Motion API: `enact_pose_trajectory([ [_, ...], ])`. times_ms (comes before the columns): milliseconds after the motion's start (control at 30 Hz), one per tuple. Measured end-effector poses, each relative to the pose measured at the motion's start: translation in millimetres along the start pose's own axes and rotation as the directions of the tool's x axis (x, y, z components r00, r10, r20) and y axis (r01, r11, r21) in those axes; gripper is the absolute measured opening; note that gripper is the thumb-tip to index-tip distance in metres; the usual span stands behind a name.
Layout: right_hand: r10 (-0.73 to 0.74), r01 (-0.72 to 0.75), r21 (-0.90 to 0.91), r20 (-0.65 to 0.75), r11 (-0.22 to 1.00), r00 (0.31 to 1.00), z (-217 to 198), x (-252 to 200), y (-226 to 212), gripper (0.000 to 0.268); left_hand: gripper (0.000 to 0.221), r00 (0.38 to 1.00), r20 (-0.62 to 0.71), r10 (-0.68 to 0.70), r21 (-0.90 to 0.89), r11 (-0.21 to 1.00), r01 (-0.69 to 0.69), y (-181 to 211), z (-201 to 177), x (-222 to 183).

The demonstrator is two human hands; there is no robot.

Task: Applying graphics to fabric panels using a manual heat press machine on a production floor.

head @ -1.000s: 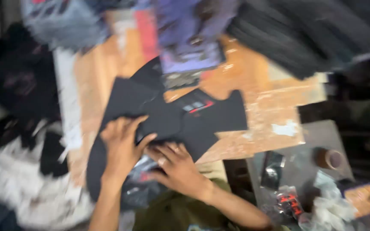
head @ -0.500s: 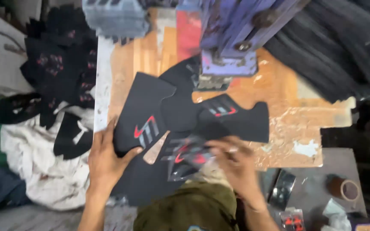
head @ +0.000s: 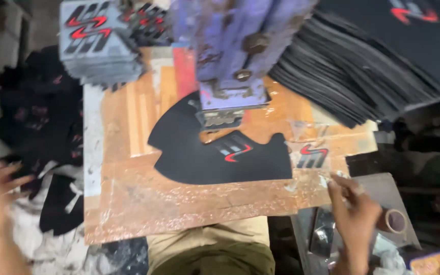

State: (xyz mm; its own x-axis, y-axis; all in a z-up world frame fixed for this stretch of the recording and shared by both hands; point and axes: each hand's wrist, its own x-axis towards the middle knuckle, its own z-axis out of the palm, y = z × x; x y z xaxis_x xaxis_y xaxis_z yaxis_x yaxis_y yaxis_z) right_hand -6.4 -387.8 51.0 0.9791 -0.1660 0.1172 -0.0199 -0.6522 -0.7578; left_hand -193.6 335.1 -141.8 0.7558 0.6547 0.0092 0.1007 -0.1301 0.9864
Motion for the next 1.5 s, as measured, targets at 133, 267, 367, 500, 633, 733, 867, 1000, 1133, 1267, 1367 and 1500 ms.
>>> enact_pose_trajectory([
  [133,-0.467,0.464,-0.242,0.046,0.852,0.883,33,47,-43,0.018,0.048,0.921,0.215,0.326,-0.084,0.945,-0.315,147,237,33],
  [267,-0.516,0.471,-0.350,-0.044,0.810,0.855,39,44,9,0.015,0.046,0.865,0.373,0.335,0.498,0.714,-0.491,190,365,36],
  [367,-0.043,0.061,-0.616,0.045,0.785,0.998,24,56,41,0.038,0.043,0.899,0.408,0.158,0.673,0.614,-0.413,183,392,31],
  [500,-0.688,0.612,-0.317,-0.291,0.725,0.665,-25,96,-132,0.018,0.053,0.903,0.372,0.216,0.719,0.548,-0.427,203,336,-10],
  [633,-0.831,0.761,-0.353,-0.105,0.545,0.546,-52,195,-177,0.034,0.065,0.977,0.211,-0.039,0.851,0.499,-0.164,160,221,-25],
  [733,-0.826,0.778,-0.393,0.075,0.491,0.559,-51,228,-164,0.030,0.064,0.983,0.051,-0.175,0.934,0.356,0.015,84,128,-31],
  [867,-0.815,0.763,-0.487,0.160,0.426,0.557,-45,229,-149,0.020,0.064,0.964,-0.002,0.266,0.681,0.706,-0.194,21,66,-49],
  [1000,-0.835,0.745,-0.558,0.156,0.366,0.527,-40,225,-156,0.024,0.080,0.870,0.106,0.481,0.887,0.350,-0.302,132,132,-73],
  [1133,-0.807,0.718,-0.649,0.268,0.252,0.526,-45,244,-155,0.039,0.077,0.838,0.234,0.493,0.647,0.564,-0.513,198,200,-101],
  [1267,-0.773,0.691,-0.671,0.277,0.270,0.571,-47,251,-163,0.035,0.070,0.855,0.321,0.408,0.494,0.698,-0.519,233,243,-106],
  [1367,-0.789,0.700,-0.624,0.209,0.348,0.578,-46,276,-142,0.016,0.072,0.834,0.339,0.436,0.433,0.715,-0.549,242,255,-111],
  [1500,-0.881,0.656,-0.637,-0.082,0.406,0.466,-80,289,-105,0.015,0.071,0.841,0.379,0.387,0.401,0.750,-0.526,253,261,-112],
])
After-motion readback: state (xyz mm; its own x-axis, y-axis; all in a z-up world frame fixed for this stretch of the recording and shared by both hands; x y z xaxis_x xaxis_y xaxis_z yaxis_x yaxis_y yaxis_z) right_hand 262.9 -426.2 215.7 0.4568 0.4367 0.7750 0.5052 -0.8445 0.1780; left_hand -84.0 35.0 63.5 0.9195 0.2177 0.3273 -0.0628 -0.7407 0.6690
